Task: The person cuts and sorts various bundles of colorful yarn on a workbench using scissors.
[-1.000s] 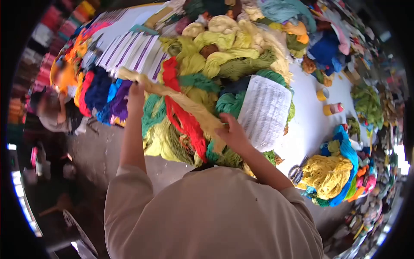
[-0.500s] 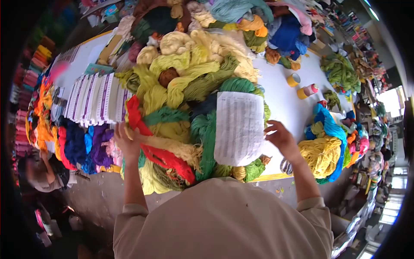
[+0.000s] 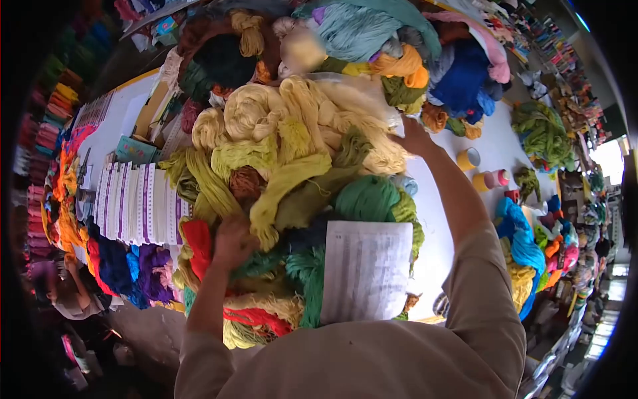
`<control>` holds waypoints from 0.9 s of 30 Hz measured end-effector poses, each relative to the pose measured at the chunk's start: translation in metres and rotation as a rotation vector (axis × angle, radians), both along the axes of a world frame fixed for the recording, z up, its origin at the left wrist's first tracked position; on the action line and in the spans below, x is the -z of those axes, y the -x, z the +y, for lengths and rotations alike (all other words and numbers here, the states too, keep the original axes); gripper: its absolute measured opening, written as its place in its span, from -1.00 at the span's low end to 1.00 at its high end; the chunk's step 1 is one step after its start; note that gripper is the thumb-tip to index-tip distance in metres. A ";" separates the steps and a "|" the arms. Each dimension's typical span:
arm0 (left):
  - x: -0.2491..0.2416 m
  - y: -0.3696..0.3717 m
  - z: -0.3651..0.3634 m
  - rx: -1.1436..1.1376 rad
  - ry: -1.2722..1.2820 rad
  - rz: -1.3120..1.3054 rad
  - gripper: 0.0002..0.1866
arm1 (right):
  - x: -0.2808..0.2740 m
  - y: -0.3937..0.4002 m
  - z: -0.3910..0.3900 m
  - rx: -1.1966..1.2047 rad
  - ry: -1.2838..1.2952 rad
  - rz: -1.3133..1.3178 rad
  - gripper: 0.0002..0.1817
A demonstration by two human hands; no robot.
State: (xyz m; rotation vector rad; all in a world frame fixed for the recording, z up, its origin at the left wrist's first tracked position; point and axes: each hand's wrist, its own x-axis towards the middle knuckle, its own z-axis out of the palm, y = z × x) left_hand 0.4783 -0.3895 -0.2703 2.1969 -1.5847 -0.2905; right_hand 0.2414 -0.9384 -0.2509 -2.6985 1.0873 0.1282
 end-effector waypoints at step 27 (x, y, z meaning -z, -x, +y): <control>-0.001 0.015 -0.019 -0.030 0.042 -0.128 -0.47 | -0.001 0.057 0.046 0.132 -0.032 -0.048 -0.51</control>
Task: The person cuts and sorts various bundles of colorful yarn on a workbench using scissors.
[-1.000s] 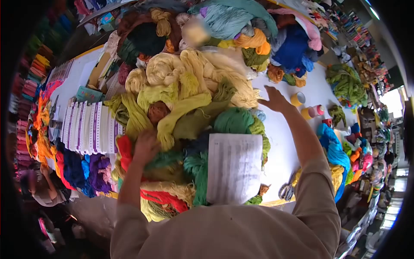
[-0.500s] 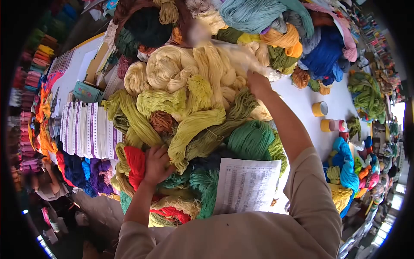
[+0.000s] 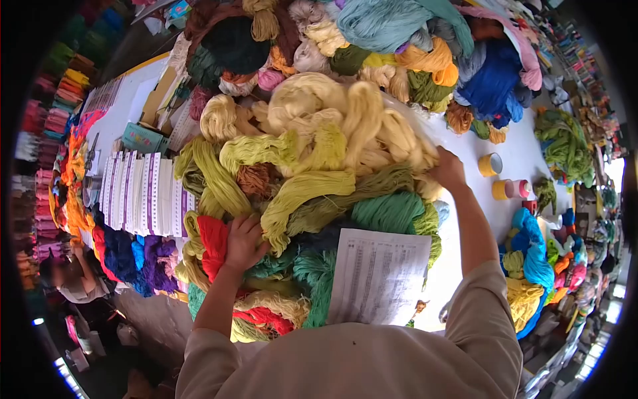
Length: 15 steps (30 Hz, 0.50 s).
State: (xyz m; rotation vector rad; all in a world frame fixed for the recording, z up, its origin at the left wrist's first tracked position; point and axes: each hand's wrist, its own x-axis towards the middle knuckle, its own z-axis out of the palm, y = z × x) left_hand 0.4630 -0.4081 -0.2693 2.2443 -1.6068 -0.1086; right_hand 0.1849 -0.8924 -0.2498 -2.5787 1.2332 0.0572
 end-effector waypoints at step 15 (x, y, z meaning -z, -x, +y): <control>0.007 -0.003 0.006 0.013 0.028 0.043 -0.52 | 0.020 0.289 -0.022 0.282 0.049 0.087 -0.40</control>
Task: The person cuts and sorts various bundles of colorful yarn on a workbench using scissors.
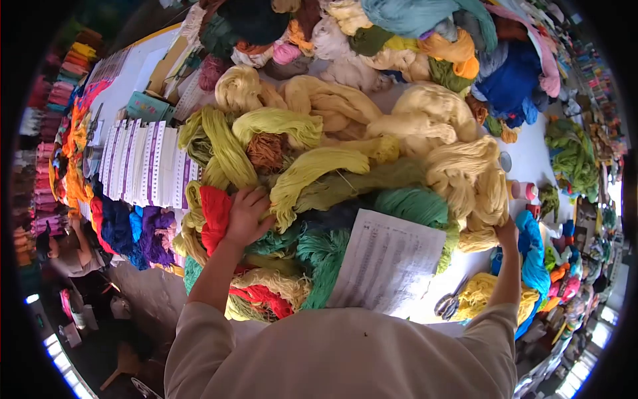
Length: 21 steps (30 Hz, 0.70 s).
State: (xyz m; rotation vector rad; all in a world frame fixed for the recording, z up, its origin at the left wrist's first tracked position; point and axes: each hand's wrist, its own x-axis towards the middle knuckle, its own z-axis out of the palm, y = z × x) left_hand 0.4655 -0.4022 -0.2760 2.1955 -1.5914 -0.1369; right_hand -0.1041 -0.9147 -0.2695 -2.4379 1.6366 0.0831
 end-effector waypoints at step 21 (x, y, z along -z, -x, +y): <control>-0.012 -0.259 -0.140 -0.836 -0.021 0.129 -0.27 | -0.013 -0.345 0.073 -0.488 -0.272 -0.416 -0.10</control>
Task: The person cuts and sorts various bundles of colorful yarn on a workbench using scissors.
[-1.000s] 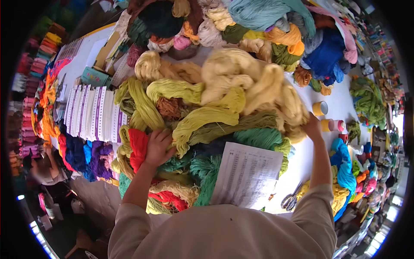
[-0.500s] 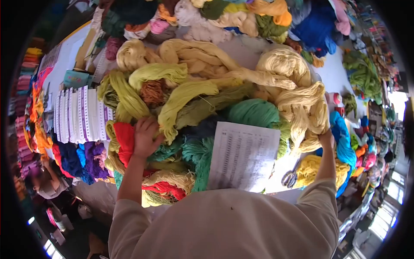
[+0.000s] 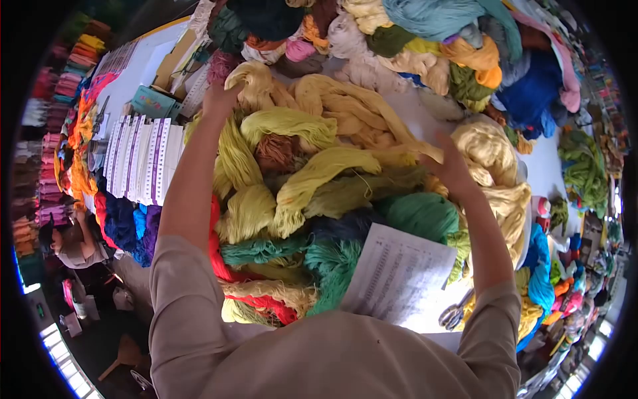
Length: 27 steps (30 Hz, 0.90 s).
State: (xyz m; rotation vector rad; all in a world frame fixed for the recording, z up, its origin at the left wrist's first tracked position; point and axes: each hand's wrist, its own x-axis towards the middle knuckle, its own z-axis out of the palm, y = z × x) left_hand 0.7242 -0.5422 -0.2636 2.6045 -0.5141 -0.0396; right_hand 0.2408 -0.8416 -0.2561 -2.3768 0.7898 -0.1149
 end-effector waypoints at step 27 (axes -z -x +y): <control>-0.155 0.188 -0.137 0.799 0.587 0.636 -0.23 | -0.165 -0.075 0.049 0.146 -0.644 -0.530 -0.30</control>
